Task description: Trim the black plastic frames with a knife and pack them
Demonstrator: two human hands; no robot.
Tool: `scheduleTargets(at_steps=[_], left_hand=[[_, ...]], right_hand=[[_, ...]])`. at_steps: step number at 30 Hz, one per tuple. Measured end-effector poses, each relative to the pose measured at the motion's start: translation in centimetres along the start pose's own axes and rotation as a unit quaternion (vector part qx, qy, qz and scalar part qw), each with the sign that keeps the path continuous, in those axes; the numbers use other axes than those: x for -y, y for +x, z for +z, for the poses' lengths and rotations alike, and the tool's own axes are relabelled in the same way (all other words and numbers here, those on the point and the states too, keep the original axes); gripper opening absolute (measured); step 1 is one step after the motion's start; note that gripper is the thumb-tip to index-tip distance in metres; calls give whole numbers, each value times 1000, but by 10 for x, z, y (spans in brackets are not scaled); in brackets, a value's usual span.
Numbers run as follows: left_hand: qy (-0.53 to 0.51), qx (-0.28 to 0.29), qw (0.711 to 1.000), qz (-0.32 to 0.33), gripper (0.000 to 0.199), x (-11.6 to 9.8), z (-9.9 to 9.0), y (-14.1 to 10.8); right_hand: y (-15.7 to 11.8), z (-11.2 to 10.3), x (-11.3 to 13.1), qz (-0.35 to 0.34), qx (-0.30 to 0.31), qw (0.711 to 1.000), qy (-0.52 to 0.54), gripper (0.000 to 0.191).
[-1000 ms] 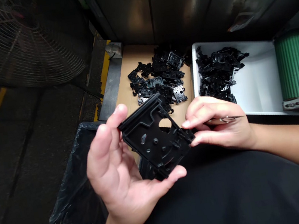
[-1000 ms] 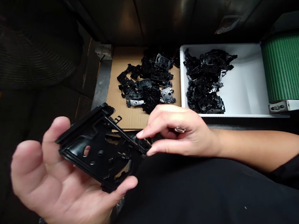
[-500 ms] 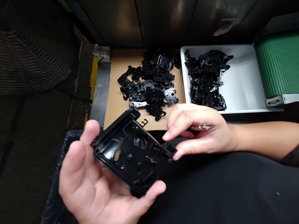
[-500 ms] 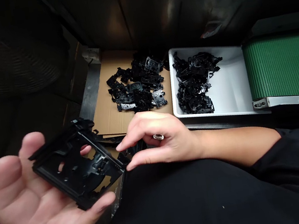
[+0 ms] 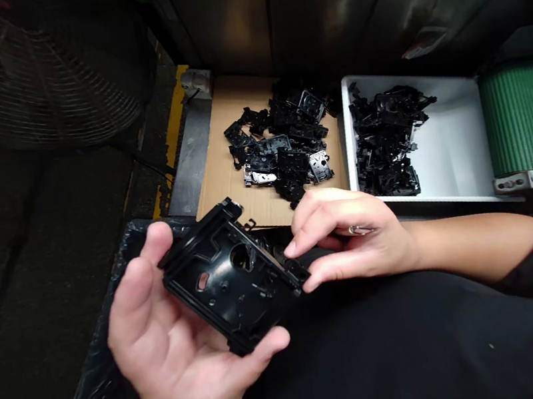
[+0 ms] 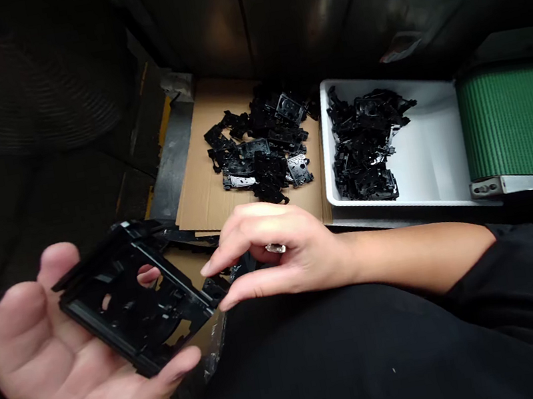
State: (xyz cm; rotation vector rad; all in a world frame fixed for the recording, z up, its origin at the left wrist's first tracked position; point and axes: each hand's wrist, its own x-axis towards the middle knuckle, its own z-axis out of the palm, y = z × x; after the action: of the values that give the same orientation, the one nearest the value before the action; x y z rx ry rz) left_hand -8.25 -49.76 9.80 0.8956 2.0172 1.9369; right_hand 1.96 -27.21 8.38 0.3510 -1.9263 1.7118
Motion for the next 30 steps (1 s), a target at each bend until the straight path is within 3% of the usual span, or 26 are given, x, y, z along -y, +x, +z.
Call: scheduleTargets(at_steps=[6, 15, 19, 25, 30], left_hand=[[23, -24, 999, 9, 123, 9, -31, -6], [66, -45, 997, 19, 103, 12, -71, -13], [73, -39, 997, -9, 92, 12, -86, -13], [37, -14, 995, 88, 130, 28, -112, -9], [13, -22, 998, 61, 122, 28, -123, -15]], right_hand=[[13, 29, -8, 7, 13, 1000, 26, 29], [31, 73, -17, 2, 32, 999, 18, 27], [37, 89, -18, -3, 38, 999, 19, 27], [42, 105, -17, 5, 42, 999, 4, 27], [42, 116, -15, 7, 48, 999, -21, 25]])
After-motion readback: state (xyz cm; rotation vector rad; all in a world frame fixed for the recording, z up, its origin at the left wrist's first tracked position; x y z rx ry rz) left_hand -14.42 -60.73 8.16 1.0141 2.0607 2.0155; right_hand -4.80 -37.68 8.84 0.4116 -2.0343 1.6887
